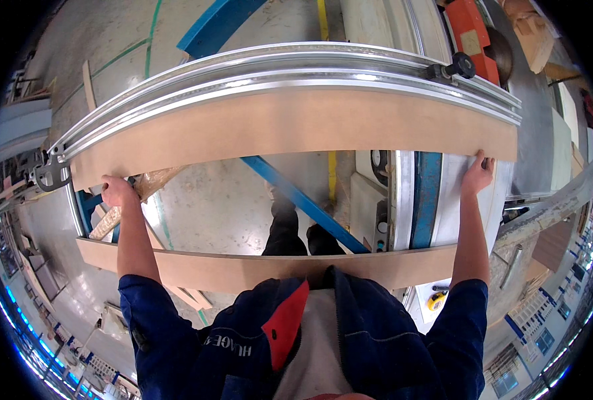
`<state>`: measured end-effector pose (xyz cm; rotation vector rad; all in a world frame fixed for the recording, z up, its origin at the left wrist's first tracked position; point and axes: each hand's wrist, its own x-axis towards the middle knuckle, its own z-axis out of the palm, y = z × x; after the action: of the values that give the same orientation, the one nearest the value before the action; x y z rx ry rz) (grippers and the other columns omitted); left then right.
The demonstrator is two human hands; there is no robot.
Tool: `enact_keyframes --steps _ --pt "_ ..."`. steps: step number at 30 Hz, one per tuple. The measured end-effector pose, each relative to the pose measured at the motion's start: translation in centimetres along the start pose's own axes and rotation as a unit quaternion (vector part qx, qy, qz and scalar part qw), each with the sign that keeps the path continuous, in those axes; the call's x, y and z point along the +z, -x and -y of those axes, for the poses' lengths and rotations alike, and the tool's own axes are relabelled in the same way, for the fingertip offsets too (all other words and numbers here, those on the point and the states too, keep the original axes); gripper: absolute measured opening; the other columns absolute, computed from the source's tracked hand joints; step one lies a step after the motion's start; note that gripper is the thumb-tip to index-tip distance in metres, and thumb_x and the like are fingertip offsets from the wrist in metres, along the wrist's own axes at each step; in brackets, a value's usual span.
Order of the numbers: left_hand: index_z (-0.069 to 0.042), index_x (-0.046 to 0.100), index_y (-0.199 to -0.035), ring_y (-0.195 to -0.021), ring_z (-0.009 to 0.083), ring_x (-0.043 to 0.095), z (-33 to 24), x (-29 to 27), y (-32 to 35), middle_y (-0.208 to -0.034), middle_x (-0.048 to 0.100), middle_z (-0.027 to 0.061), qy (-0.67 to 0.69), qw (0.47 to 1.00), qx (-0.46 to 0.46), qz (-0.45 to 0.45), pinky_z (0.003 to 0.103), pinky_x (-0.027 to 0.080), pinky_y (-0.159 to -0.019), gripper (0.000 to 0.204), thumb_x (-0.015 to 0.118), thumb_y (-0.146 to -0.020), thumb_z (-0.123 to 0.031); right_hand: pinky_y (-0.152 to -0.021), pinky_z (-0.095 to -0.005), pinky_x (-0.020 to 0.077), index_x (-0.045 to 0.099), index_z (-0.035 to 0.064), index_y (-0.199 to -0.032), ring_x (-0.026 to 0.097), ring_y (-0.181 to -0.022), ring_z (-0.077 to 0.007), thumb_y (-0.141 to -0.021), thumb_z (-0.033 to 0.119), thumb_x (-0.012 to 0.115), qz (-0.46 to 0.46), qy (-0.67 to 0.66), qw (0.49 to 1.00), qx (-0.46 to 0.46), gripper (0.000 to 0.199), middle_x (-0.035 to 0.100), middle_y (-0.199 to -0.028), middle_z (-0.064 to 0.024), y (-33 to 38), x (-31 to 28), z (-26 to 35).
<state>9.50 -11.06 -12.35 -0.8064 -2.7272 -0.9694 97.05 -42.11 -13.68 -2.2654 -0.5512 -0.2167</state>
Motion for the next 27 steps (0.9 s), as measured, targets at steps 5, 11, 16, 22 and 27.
enact_keyframes --steps 5,11,16,22,27 --pt "0.010 0.076 -0.106 -0.106 0.0459 0.069 0.1 -0.2 0.0 -0.109 0.074 0.0295 0.004 1.000 0.003 0.008 0.052 0.051 -0.101 0.063 0.049 -0.095 -0.045 -0.117 -0.0411 0.0402 0.063 -0.0136 -0.132 0.052 -0.141 -0.0381 -0.096 0.042 0.070 -0.011 0.025 0.999 -0.021 0.066 0.054 -0.150 -0.0289 0.2 0.0 0.1" --pt "0.010 0.076 -0.108 -0.106 0.0450 0.070 0.3 0.0 0.0 -0.110 0.074 0.0293 0.001 1.000 0.006 0.030 0.052 0.051 -0.101 0.066 0.052 -0.093 -0.049 -0.116 -0.0414 0.0416 0.064 -0.0130 -0.131 0.054 -0.139 -0.0385 -0.096 0.042 0.071 -0.013 -0.015 1.000 -0.020 0.065 0.057 -0.147 -0.0286 0.1 0.2 0.1" --pt "0.009 0.073 -0.120 -0.108 0.0430 0.070 1.6 0.1 -1.4 -0.116 0.072 0.0306 -0.040 0.995 0.032 0.083 0.050 0.053 -0.100 0.071 0.064 -0.088 -0.053 -0.111 -0.0411 0.0458 0.066 -0.0120 -0.129 0.060 -0.132 -0.0364 -0.096 0.042 0.070 -0.016 0.025 0.999 0.014 0.063 0.064 -0.139 -0.0251 0.3 -0.3 1.2" --pt "0.005 0.052 -0.114 -0.085 0.0244 0.065 0.7 -3.6 9.4 -0.105 0.063 0.0155 0.247 0.961 0.017 0.120 0.039 0.058 -0.079 0.057 0.087 -0.085 -0.028 -0.110 -0.0391 0.0457 0.066 -0.0109 -0.130 0.061 -0.131 -0.0341 -0.097 0.041 0.070 -0.015 -0.035 0.999 0.039 0.062 0.066 -0.137 -0.0241 0.2 -0.3 0.7" --pt "0.003 0.053 -0.123 -0.100 0.0226 0.065 -2.5 -7.4 25.5 -0.121 0.064 0.0171 0.412 0.688 -0.285 0.525 0.041 0.055 -0.089 0.053 0.076 -0.096 -0.037 -0.117 -0.0416 0.0380 0.062 -0.0124 -0.133 0.055 -0.137 -0.0323 -0.094 0.039 0.076 0.038 -0.073 0.996 0.039 0.066 0.063 -0.142 -0.0252 1.3 -0.6 -1.8"
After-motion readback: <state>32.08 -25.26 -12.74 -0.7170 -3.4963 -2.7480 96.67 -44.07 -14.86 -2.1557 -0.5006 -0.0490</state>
